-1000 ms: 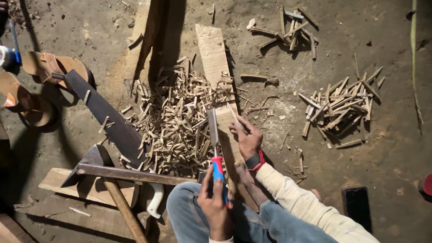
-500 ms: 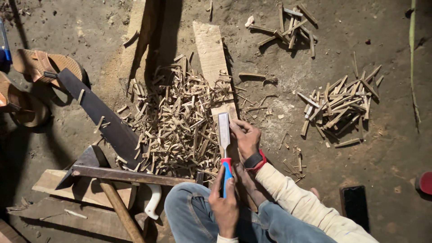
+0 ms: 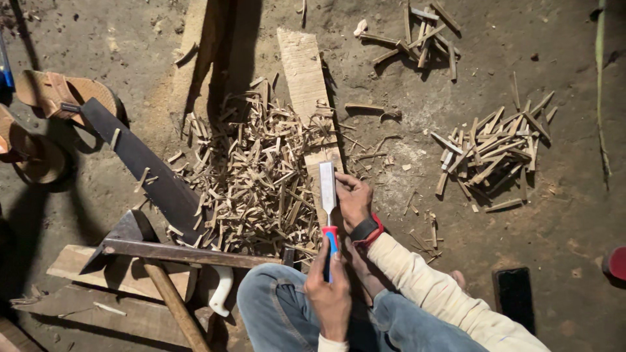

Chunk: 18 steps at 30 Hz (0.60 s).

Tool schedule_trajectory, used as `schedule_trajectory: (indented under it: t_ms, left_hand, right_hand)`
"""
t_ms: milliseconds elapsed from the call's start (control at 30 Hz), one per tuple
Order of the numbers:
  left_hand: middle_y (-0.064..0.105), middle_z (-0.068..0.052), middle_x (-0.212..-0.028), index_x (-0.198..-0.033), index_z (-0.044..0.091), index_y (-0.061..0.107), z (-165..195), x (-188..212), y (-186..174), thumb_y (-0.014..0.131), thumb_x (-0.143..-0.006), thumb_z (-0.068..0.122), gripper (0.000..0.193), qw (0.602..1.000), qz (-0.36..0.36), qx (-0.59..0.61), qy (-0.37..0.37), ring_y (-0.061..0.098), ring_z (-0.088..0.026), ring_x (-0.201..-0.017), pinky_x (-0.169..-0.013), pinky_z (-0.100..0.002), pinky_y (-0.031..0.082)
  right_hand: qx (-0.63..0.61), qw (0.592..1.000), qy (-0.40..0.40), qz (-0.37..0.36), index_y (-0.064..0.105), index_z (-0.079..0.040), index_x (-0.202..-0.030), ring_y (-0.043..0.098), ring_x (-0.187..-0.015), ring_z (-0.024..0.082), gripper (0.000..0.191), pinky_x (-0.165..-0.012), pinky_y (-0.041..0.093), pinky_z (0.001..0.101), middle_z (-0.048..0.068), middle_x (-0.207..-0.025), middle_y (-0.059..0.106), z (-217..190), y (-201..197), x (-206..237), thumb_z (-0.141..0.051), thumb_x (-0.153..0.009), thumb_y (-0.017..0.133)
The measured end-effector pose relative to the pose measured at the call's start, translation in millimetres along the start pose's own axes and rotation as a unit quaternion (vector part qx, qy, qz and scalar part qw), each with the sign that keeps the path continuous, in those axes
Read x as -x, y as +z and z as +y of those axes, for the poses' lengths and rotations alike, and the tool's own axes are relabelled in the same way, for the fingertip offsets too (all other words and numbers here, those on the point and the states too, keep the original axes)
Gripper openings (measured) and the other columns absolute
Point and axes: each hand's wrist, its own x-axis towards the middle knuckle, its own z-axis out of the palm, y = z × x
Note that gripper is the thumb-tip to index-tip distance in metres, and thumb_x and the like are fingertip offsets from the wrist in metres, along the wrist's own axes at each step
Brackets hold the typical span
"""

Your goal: The person sits on the floor and uses a chisel to carve a long wooden plank. They repeatedly apply glue from a small bottle to the plank and continue carving, producing wood shavings that accumulate on the ground.

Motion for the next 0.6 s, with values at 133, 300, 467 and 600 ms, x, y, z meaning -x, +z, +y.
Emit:
schedule_trajectory:
  t_ms: [133,300,467,600]
  left_hand:
    - [0.079,-0.019,-0.111,-0.128,0.000,0.069,9,-27,19,0.063,-0.093,0.010,0.037,1.000,0.017,0.002,0.017,0.078,-0.023,-0.092,-0.084,-0.034,0.058]
    - [0.077,-0.021,-0.112,-0.127,-0.001,0.069,9,-30,17,0.062,-0.094,0.009,0.035,0.999,0.014,-0.005,0.029,0.076,-0.025,-0.099,-0.087,-0.035,0.057]
    - [0.080,-0.019,-0.107,-0.124,0.005,0.073,6,-11,7,0.065,-0.090,0.013,0.036,0.999,0.014,-0.028,-0.025,0.079,-0.025,-0.096,-0.082,-0.035,0.058]
    - [0.080,-0.018,-0.108,-0.123,0.003,0.072,-3,-12,14,0.065,-0.091,0.012,0.034,1.000,0.020,-0.009,-0.011,0.079,-0.025,-0.096,-0.084,-0.034,0.058]
  right_hand:
    - [-0.006,1.000,0.011,0.014,0.076,0.003,-0.112,0.064,-0.066,0.007,0.022,-0.058,0.052,0.0228,0.003,-0.084,0.074,0,3,-2,-0.007,-0.092,0.074]
    - [0.099,0.993,-0.062,0.012,0.077,0.003,-0.110,0.063,-0.073,0.005,0.021,-0.063,0.053,0.0221,0.003,-0.088,0.075,1,-1,-1,-0.009,-0.093,0.075]
    - [0.054,0.998,-0.028,0.007,0.074,0.005,-0.113,0.065,-0.068,0.009,0.026,-0.060,0.054,0.0249,0.006,-0.085,0.073,-2,2,-3,-0.006,-0.089,0.075]
    - [-0.042,0.999,0.010,-0.008,0.071,0.007,-0.115,0.069,-0.069,0.011,0.026,-0.062,0.056,0.0256,0.008,-0.087,0.075,-11,7,5,-0.003,-0.091,0.071]
